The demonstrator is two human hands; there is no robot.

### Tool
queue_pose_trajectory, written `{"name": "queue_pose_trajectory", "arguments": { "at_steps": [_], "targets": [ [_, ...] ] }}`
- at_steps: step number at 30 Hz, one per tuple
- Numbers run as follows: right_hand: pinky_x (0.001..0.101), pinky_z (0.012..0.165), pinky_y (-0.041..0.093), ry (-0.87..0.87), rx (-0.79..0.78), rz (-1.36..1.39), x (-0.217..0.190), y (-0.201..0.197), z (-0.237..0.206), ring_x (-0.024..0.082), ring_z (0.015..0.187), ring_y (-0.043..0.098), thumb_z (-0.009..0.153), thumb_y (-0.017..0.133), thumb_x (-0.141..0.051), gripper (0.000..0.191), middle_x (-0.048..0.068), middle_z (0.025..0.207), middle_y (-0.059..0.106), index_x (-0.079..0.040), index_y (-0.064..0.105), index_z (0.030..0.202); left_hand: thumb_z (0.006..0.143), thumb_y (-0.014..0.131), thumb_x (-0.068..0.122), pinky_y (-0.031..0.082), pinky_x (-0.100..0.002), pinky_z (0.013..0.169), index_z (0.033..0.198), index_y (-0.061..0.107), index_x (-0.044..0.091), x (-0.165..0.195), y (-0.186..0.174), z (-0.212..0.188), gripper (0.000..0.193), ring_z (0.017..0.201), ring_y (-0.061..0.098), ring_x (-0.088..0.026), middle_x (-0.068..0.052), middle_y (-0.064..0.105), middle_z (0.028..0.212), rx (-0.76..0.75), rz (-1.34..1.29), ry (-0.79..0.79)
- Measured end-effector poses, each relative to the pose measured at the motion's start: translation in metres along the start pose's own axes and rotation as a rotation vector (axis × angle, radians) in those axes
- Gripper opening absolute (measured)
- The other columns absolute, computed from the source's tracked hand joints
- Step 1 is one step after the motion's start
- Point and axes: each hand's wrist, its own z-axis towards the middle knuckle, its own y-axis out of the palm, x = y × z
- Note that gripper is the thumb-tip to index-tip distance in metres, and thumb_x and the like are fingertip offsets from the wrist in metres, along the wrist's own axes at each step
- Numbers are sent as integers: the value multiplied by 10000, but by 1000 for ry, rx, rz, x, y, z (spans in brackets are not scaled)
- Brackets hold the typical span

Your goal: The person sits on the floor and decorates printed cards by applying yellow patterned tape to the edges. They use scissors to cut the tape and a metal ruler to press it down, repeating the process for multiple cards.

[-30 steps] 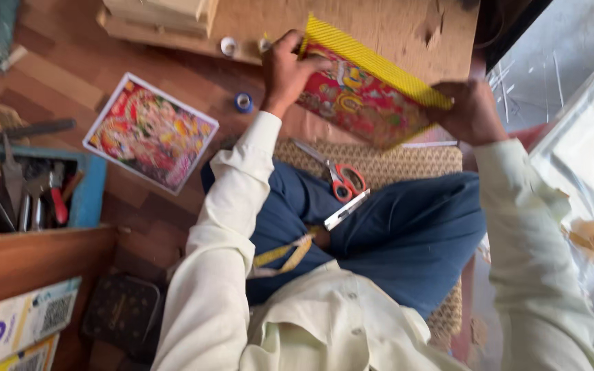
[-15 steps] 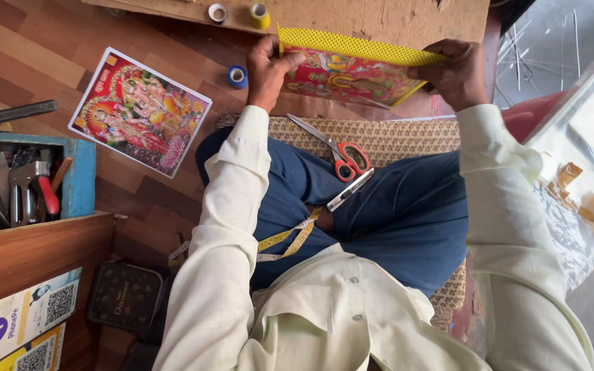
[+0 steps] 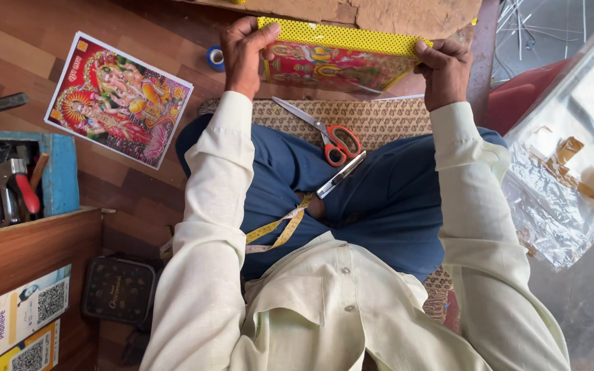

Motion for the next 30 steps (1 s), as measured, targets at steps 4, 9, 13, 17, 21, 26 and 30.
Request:
{"name": "queue_pose_trajectory", "arguments": {
  "at_steps": [4,9,13,17,21,26,30],
  "targets": [
    [295,595,505,27,55,25,-1,7,-8,157,606,583,937,812,1,142,71,759,663,11,714,834,826,790,94,465,-227,496,840,772,31,-10,6,-3,67,621,630,-85,-21,734,753,146,-74,-31],
    [282,515,454,53,147,7,-2,15,-18,142,523,514,906,792,-5,108,59,683,622,22,730,821,824,813,130,495,-243,493,838,771,52,-10,6,-12,89,662,675,-99,-16,743,760,178,-21,40],
    [291,466,434,-12,187,8,1,21,-19,150,505,529,874,813,-24,172,60,666,619,-6,677,771,849,805,169,524,-235,538,900,805,73,1,6,-18,109,703,699,-101,-15,780,808,131,27,-16],
    [282,462,401,-6,212,8,3,22,-20,144,502,506,893,821,-66,202,61,667,606,13,681,771,842,816,189,563,-239,587,934,787,74,10,8,-22,150,761,715,-113,-19,779,868,127,-4,-102],
    [290,453,411,16,241,0,1,25,-21,153,523,561,882,817,-82,168,73,687,642,11,707,796,823,823,202,612,-261,606,914,779,66,11,10,-21,169,775,738,-138,-36,789,873,163,18,-145],
    [295,457,403,-11,237,-6,1,30,-23,157,530,542,905,818,-112,215,65,691,617,12,687,788,809,827,201,614,-269,594,891,785,61,5,9,-22,168,764,739,-140,-48,790,858,201,29,-126],
    [311,456,434,-11,272,-8,7,27,-22,173,540,585,901,802,-129,188,73,686,634,15,723,809,820,831,203,619,-264,572,874,787,58,2,9,-23,161,713,736,-138,-58,788,830,201,25,-134]
  ]
}}
